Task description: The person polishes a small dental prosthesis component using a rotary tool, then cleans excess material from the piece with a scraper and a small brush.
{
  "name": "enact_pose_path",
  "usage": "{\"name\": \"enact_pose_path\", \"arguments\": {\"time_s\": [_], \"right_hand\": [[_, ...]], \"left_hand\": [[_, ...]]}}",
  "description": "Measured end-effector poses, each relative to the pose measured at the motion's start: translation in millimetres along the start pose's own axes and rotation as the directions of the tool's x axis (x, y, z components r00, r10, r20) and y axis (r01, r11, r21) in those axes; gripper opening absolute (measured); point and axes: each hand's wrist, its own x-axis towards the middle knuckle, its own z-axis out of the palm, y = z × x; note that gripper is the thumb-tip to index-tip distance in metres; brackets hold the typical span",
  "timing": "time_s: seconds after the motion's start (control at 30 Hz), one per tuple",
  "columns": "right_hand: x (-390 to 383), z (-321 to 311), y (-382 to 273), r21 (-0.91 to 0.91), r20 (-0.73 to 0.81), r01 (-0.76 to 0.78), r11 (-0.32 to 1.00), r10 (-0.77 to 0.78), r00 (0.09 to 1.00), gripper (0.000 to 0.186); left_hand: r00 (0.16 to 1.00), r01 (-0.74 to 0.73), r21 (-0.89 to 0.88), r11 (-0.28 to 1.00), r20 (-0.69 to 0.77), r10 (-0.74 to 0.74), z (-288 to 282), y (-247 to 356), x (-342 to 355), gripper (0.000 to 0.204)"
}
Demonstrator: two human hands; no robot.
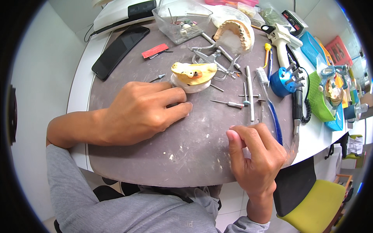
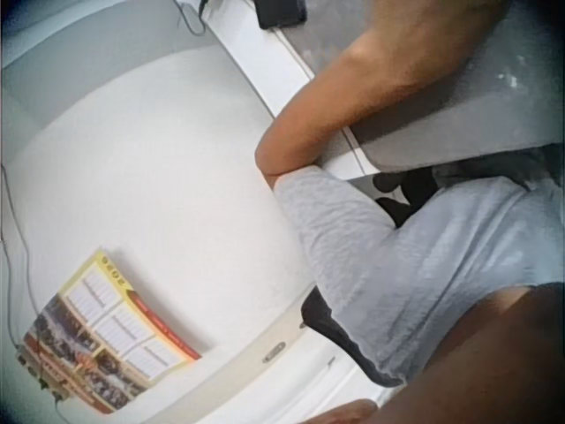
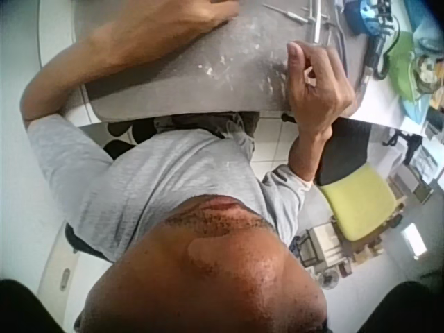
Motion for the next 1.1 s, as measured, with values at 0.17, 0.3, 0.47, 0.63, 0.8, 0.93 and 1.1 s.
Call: {"name": "enact_pose_path", "arguments": {"time_s": [0.17,0.3,0.47,0.63,0.8,0.93,1.1], "right_hand": [[12.3,9.3,-10.5,0.108,0.103,0.065,0.992,-0.076,0.992,0.012],[30.2,19.0,-11.4,0.161,0.257,0.143,0.976,-0.182,0.949,0.018],[44.1,37.7,-11.2,0.13,0.299,0.204,0.97,-0.235,0.925,0.015],[43.2,45.4,-8.7,0.094,0.291,0.246,0.965,-0.263,0.92,0.014],[39.8,45.6,-10.1,0.176,0.264,0.122,0.977,-0.166,0.95,0.018],[41.3,41.7,-4.5,0.347,0.115,0.104,0.932,-0.152,0.982,0.02],[42.2,37.4,-1.8,0.419,-0.009,0.217,0.882,-0.234,0.972,0.022]], "left_hand": [[0.998,0.063,-0.015,0.998,0.015,-0.062,-17.9,0.5,-1.5,0.015],[0.98,0.156,-0.104,0.982,-0.105,-0.167,-30.9,-2.0,2.5,0.015],[0.935,0.292,-0.543,0.787,-0.012,-0.355,-23.8,-2.2,-12.0,0.015],[0.83,0.452,-0.862,0.228,0.313,-0.461,-11.7,-5.8,-13.4,0.009],[0.755,0.458,-0.873,-0.164,0.48,-0.446,-4.6,-9.8,-12.5,0.009],[0.76,0.412,-0.864,-0.288,0.501,-0.414,-1.9,-10.9,-10.4,0.01],[0.771,0.394,-0.855,-0.336,0.507,-0.385,-6.2,-7.2,-9.3,0.01]]}}
